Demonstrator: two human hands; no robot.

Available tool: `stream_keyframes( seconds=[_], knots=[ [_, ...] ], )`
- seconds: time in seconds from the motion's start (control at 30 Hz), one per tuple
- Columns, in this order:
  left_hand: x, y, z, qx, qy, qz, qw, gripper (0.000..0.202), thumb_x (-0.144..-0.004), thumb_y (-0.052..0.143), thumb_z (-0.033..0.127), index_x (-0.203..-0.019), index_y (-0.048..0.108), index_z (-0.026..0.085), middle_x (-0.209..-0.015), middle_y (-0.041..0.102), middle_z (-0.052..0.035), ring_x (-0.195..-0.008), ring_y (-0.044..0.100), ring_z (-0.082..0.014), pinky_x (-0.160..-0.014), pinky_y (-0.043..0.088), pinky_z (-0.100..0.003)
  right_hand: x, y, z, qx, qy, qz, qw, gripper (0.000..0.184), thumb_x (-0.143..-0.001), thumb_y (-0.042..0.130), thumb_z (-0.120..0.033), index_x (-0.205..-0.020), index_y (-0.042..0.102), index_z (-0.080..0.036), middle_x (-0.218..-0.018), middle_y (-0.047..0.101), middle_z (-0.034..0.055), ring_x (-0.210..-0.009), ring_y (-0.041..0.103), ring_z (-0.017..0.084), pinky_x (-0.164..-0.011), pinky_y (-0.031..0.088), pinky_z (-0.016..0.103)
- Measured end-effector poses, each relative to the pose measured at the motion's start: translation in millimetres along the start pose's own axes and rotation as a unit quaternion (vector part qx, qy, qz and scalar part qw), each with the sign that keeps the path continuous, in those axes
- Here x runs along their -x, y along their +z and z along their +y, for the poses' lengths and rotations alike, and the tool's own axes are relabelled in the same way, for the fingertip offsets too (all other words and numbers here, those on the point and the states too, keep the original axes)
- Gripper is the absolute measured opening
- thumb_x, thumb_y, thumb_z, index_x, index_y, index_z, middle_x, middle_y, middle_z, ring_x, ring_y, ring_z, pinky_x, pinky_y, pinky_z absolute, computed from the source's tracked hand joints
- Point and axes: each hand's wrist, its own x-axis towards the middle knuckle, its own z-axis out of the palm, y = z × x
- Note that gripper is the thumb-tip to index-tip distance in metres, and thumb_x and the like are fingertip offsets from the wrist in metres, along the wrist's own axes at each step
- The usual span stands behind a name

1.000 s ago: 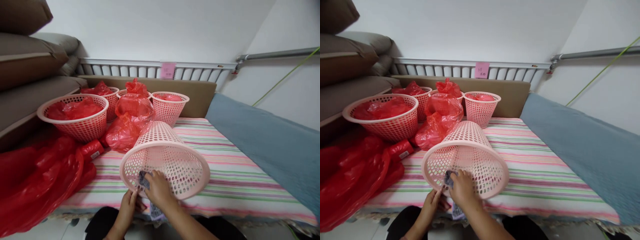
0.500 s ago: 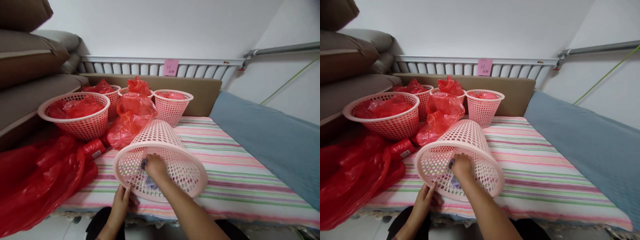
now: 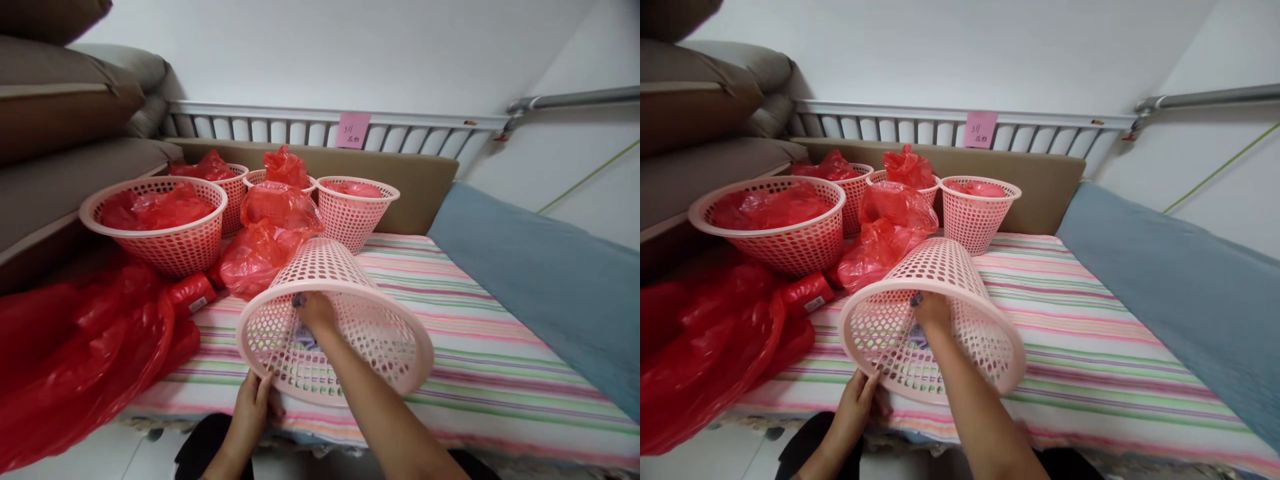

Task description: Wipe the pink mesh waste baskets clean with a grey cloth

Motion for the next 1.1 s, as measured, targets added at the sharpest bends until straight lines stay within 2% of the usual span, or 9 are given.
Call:
stream_keyframes(
  seconds=[0.1, 0.23, 0.3, 0.37, 0.47, 0.67, 0.83, 0.97, 1.1],
  knots=[
    [0, -0.8, -1, 0.008, 0.009, -0.006, 1.0, 0.037, -0.08, 0.046, 0.055, -0.087, 0.045, 0.019, -0.035, 0.057, 0.004, -0.03, 0.054, -0.0151, -0.031, 0.04, -0.019, 47, 1, -9, -0.005, -0.024, -0.005, 1.0, 0.034, -0.075, 0.054, -0.032, -0.108, 0.061, -0.025, -0.097, 0.062, 0.0068, -0.091, 0.056, 0.023, -0.077, 0.04, 0.031],
    [-1, -2.3, -6, 0.023, 0.006, -0.011, 1.0, 0.037, -0.079, 0.048, 0.055, -0.088, 0.045, 0.019, -0.037, 0.058, 0.0038, -0.032, 0.056, -0.0172, -0.032, 0.042, -0.022, 116, -2, -17, -0.049, -0.105, -0.021, 0.993, 0.029, -0.072, 0.059, -0.031, -0.101, 0.061, -0.026, -0.1, 0.059, 0.0047, -0.095, 0.052, 0.022, -0.083, 0.037, 0.03],
    [-2, -2.9, -8, 0.033, 0.012, -0.01, 0.999, 0.037, -0.077, 0.051, 0.055, -0.086, 0.044, 0.02, -0.038, 0.058, 0.0046, -0.033, 0.056, -0.0172, -0.033, 0.043, -0.022, 138, -3, -17, -0.068, -0.136, -0.037, 0.988, 0.029, -0.07, 0.061, -0.031, -0.098, 0.061, -0.026, -0.101, 0.057, 0.0047, -0.097, 0.049, 0.023, -0.082, 0.036, 0.031],
    [-2, -2.9, -7, 0.036, 0.014, -0.015, 0.999, 0.038, -0.075, 0.052, 0.055, -0.086, 0.044, 0.02, -0.037, 0.058, 0.0047, -0.033, 0.056, -0.0178, -0.033, 0.043, -0.023, 144, -4, -16, -0.065, -0.144, -0.045, 0.986, 0.029, -0.069, 0.062, -0.031, -0.098, 0.061, -0.027, -0.101, 0.056, 0.0048, -0.097, 0.049, 0.024, -0.081, 0.037, 0.031],
    [-2, -1.7, -4, 0.026, -0.001, -0.018, 0.999, 0.043, -0.073, 0.052, 0.058, -0.09, 0.045, 0.019, -0.034, 0.056, 0.0047, -0.031, 0.056, -0.0188, -0.031, 0.043, -0.023, 123, -4, -14, -0.03, -0.123, -0.02, 0.992, 0.03, -0.07, 0.06, -0.031, -0.1, 0.062, -0.027, -0.099, 0.057, 0.0058, -0.095, 0.051, 0.024, -0.08, 0.037, 0.032],
    [-4, 0.7, -4, 0.009, -0.024, -0.013, 1.0, 0.045, -0.075, 0.047, 0.061, -0.09, 0.046, 0.019, -0.031, 0.056, 0.0037, -0.03, 0.055, -0.0173, -0.029, 0.038, -0.019, 28, 0, -5, 0.006, -0.024, 0.034, 0.999, 0.033, -0.076, 0.05, -0.021, -0.107, 0.062, -0.021, -0.1, 0.061, 0.0107, -0.092, 0.054, 0.025, -0.076, 0.039, 0.034],
    [-6, 0.0, -8, 0.015, -0.034, -0.04, 0.999, 0.046, -0.078, 0.046, 0.059, -0.097, 0.046, 0.017, -0.031, 0.055, 0.004, -0.03, 0.055, -0.0163, -0.03, 0.036, -0.017, -24, 6, 8, 0.005, 0.003, 0.052, 0.999, 0.039, -0.081, 0.041, -0.018, -0.116, 0.058, -0.019, -0.114, 0.06, 0.0101, -0.106, 0.051, 0.025, -0.091, 0.034, 0.035],
    [-6, -0.6, -8, 0.01, -0.029, -0.044, 0.999, 0.044, -0.079, 0.045, 0.058, -0.096, 0.046, 0.017, -0.03, 0.054, 0.0043, -0.029, 0.053, -0.015, -0.029, 0.034, -0.017, -33, 10, 12, 0.008, -0.01, 0.042, 0.999, 0.04, -0.082, 0.042, -0.02, -0.118, 0.057, -0.022, -0.118, 0.06, 0.0072, -0.109, 0.05, 0.022, -0.095, 0.032, 0.033],
    [-5, -0.7, -5, 0.01, -0.023, -0.032, 0.999, 0.043, -0.077, 0.049, 0.057, -0.092, 0.049, 0.017, -0.03, 0.054, 0.0041, -0.028, 0.051, -0.0148, -0.029, 0.035, -0.018, -2, 10, 4, 0.016, -0.026, 0.014, 0.999, 0.035, -0.078, 0.047, -0.026, -0.111, 0.06, -0.021, -0.103, 0.064, 0.0099, -0.093, 0.057, 0.024, -0.079, 0.04, 0.034]
  ],
)
